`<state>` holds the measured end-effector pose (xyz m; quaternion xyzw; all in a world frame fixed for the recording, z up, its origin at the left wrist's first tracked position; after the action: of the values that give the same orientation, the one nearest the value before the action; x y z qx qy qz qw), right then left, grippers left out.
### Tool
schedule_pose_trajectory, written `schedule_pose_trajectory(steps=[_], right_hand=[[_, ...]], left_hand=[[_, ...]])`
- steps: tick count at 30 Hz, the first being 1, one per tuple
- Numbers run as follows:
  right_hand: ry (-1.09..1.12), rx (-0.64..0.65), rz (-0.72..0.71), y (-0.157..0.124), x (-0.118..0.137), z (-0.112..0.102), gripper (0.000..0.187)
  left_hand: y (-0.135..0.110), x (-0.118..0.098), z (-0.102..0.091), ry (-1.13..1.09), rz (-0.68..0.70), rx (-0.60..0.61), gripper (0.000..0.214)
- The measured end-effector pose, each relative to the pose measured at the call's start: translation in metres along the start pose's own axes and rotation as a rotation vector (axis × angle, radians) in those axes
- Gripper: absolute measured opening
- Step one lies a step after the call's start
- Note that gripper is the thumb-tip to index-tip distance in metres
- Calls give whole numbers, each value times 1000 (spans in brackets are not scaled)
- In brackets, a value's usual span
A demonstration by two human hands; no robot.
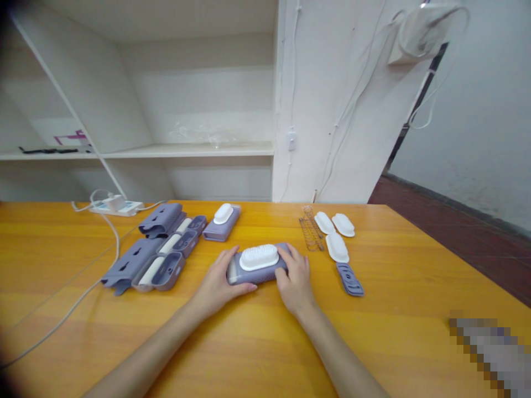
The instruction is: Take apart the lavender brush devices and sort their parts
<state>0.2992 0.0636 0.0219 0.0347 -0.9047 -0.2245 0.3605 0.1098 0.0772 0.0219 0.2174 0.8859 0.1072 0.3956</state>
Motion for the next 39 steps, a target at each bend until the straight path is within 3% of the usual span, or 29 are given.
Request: schedule_pose_trajectory(steps=[2, 6, 8, 16, 20, 24, 30, 35, 39], right_hand=[[-113, 14, -84, -4, 15, 3, 56], [-253, 27, -219, -11, 39, 10, 96], [-267, 36, -231, -10, 42, 13, 105], [-295, 19, -257, 2, 41, 5, 86], [-318, 55, -310, 2, 38, -1, 91], [-255, 170, -337, 0, 35, -1, 93], [-226, 139, -361, 0, 38, -6, 83], [-131, 161, -400, -2, 43, -4, 77], [-171, 112, -427, -2, 44, -9, 75]], left_hand=[[2, 1, -2, -27, 3, 20, 91], [5, 0, -7, -67, 95, 139, 91], [4, 1, -10, -64, 119, 161, 91], [4, -2, -18, 2, 155, -16, 78], [6, -3, -18, -60, 151, 102, 80], [5, -7, -15, -136, 144, 204, 81], [6, -4, -21, -185, 143, 126, 80], [7, 10, -6, -500, 7, 275, 81], [7, 15, -7, -612, -25, 247, 78]])
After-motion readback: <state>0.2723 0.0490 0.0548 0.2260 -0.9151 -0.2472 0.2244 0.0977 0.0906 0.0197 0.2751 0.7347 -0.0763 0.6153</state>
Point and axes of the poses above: each hand's wrist, its own y-axis towards the middle knuckle, its own z-axis out of the palm, x = y × z, the point moved 10 cm from there along y, towards the middle knuckle, and after that the axes turned 3 degrees about z, right-handed, at the moved point
